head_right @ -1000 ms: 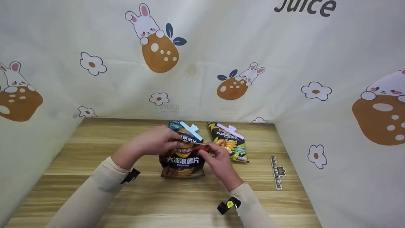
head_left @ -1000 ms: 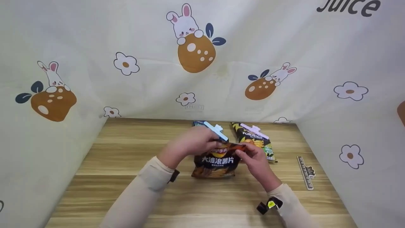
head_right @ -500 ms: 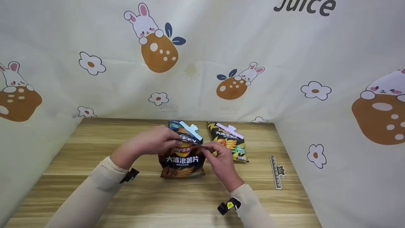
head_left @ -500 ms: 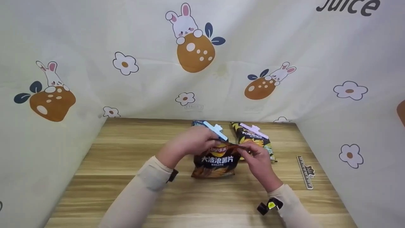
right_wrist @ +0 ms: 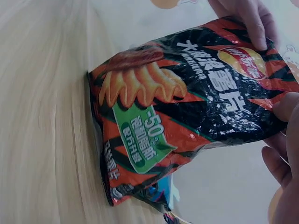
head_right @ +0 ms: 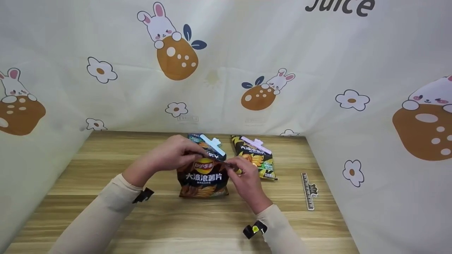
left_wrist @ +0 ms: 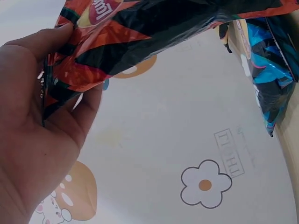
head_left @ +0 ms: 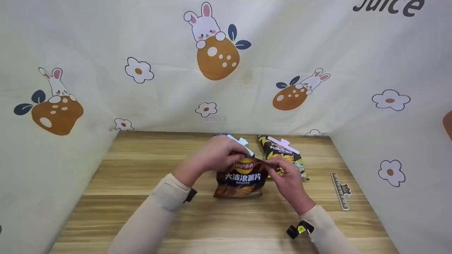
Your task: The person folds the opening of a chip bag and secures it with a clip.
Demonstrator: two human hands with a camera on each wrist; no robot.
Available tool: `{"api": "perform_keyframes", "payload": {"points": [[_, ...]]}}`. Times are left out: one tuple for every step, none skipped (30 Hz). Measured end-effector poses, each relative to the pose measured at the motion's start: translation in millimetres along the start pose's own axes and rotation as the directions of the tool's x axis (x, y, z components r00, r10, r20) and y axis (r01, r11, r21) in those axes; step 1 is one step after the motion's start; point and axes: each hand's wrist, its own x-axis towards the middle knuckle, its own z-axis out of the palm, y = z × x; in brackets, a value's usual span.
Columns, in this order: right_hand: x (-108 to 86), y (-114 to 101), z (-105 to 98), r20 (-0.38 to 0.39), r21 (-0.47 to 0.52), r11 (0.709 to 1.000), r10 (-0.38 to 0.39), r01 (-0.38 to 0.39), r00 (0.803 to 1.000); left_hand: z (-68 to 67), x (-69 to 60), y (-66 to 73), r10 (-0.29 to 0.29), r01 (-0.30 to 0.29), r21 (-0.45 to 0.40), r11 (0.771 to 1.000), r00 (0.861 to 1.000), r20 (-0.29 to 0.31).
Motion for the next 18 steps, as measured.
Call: {"api": "perform_keyframes", "payload": {"points": [[0.4,0.8,-0.1,-0.002,-0.029,0.999,-0.045,0.045,0.999,0.2,-0.3,-0.9,0.008,-0.008,0.006,1.0,1.0,-0.01],[0.6,1.7,0.0,-0.004,-0.056,0.995,-0.087,0.087,0.996,0.3,-0.5,-1.6,0.016,-0.016,0.012,1.0,1.0,-0.018],[0.8,2.6,0.0,-0.004,-0.085,0.989,-0.125,0.124,0.992,0.5,-0.5,-2.3,0.025,-0.025,0.016,1.0,0.999,-0.025],[0.6,3.3,0.1,-0.002,-0.109,0.982,-0.156,0.155,0.988,1.0,-0.6,-3.1,0.033,-0.032,0.02,0.999,0.999,-0.03],[0.6,3.8,0.1,0.003,-0.136,0.973,-0.186,0.184,0.983,1.3,-1.0,-3.6,0.039,-0.038,0.022,0.999,0.999,-0.035],[0.8,4.1,0.1,0.011,-0.161,0.963,-0.215,0.214,0.976,1.4,-1.3,-4.0,0.042,-0.041,0.023,0.999,0.998,-0.038],[1.1,4.0,0.1,0.02,-0.184,0.952,-0.244,0.243,0.97,1.4,-1.7,-4.2,0.042,-0.042,0.022,0.999,0.998,-0.041],[1.3,3.6,0.1,0.033,-0.205,0.941,-0.268,0.269,0.963,1.4,-1.9,-4.3,0.041,-0.041,0.018,0.999,0.998,-0.042],[1.7,3.0,0.0,0.047,-0.223,0.929,-0.291,0.294,0.955,1.6,-2.1,-4.5,0.036,-0.036,0.012,0.999,0.998,-0.043],[1.8,2.6,0.0,0.062,-0.244,0.916,-0.313,0.318,0.948,1.8,-2.2,-4.7,0.03,-0.03,0.003,1.0,0.999,-0.042],[2.0,1.8,-0.2,0.08,-0.266,0.901,-0.333,0.342,0.939,1.7,-2.5,-4.6,0.021,-0.021,-0.009,1.0,0.999,-0.04],[1.9,1.3,-0.4,0.094,-0.285,0.887,-0.351,0.363,0.932,1.6,-2.5,-4.4,0.015,-0.015,-0.02,1.0,0.999,-0.036],[1.7,0.6,-0.4,0.107,-0.303,0.875,-0.363,0.379,0.925,1.6,-2.5,-4.3,0.01,-0.011,-0.036,0.999,0.999,-0.031],[1.5,0.1,-0.6,0.122,-0.319,0.863,-0.373,0.392,0.92,1.6,-2.4,-4.1,0.003,-0.004,-0.052,0.999,1.0,-0.026],[1.1,0.0,-0.8,0.137,-0.337,0.85,-0.38,0.404,0.915,1.8,-2.3,-4.0,-0.003,0.002,-0.066,0.998,1.0,-0.021],[0.6,0.1,-1.0,0.15,-0.355,0.838,-0.386,0.414,0.91,1.9,-2.3,-3.5,-0.009,0.008,-0.083,0.997,1.0,-0.012],[0.3,-0.4,-1.3,0.164,-0.369,0.829,-0.388,0.421,0.907,2.0,-2.2,-3.1,-0.015,0.015,-0.096,0.995,1.0,-0.004],[-0.1,-0.2,-1.5,0.174,-0.379,0.82,-0.391,0.428,0.904,2.2,-2.0,-2.8,-0.02,0.02,-0.109,0.994,1.0,0.004]]}}
